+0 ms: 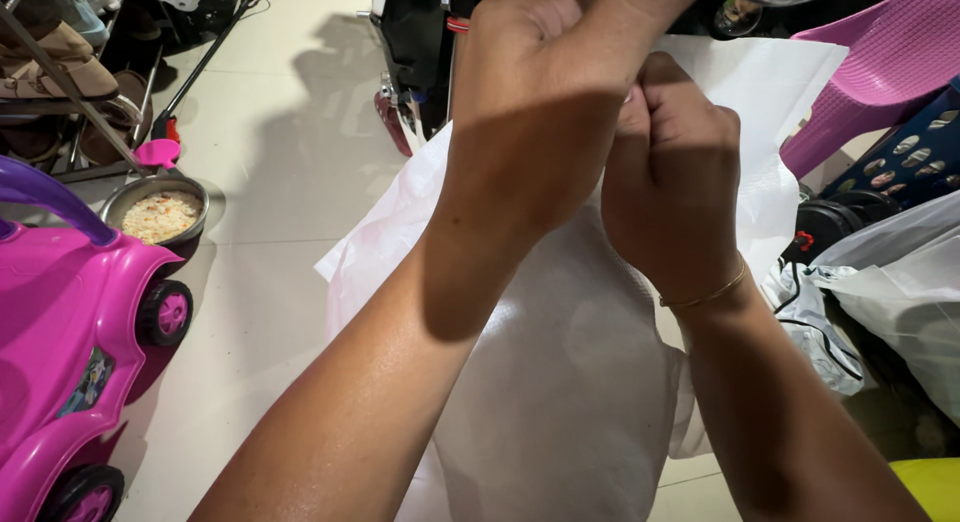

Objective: The person is repairing a motorcycle by using an Allen key to tighten screws on the front headlight assembly. They place a white cloth over the front wheel to protect it and work on the headlight area.

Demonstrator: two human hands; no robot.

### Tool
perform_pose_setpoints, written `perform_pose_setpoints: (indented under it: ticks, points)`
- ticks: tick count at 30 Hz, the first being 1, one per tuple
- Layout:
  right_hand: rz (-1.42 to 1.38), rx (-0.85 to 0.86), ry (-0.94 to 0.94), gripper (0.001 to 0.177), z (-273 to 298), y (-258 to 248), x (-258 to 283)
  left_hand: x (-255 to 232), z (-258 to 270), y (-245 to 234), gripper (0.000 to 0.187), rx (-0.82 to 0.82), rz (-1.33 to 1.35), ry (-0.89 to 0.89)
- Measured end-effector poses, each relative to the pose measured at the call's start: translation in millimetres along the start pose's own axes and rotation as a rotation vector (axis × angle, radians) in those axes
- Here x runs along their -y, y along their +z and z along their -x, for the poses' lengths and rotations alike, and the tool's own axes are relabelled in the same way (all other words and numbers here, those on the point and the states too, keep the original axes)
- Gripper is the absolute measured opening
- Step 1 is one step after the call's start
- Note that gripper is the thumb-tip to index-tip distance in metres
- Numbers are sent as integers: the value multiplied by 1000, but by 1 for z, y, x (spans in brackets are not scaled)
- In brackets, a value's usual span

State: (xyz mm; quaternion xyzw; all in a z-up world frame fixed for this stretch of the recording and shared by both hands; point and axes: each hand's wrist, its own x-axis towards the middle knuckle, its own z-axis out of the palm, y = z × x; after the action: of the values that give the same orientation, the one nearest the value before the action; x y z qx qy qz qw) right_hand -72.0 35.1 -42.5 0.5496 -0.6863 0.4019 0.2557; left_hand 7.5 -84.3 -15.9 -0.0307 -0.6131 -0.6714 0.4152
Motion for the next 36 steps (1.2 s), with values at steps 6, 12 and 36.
perform_pose_setpoints:
  ticks: [6,12,36]
  points:
    - [-19,-12,-18,21,-2,3,-1,3,-1,3,50,13,15,117]
    - [-37,-46,-62,22,0,8,-9,4,0,2,46,28,67,24]
    - [10,-41,-87,24,-6,16,-16,12,3,0,58,49,309,-105]
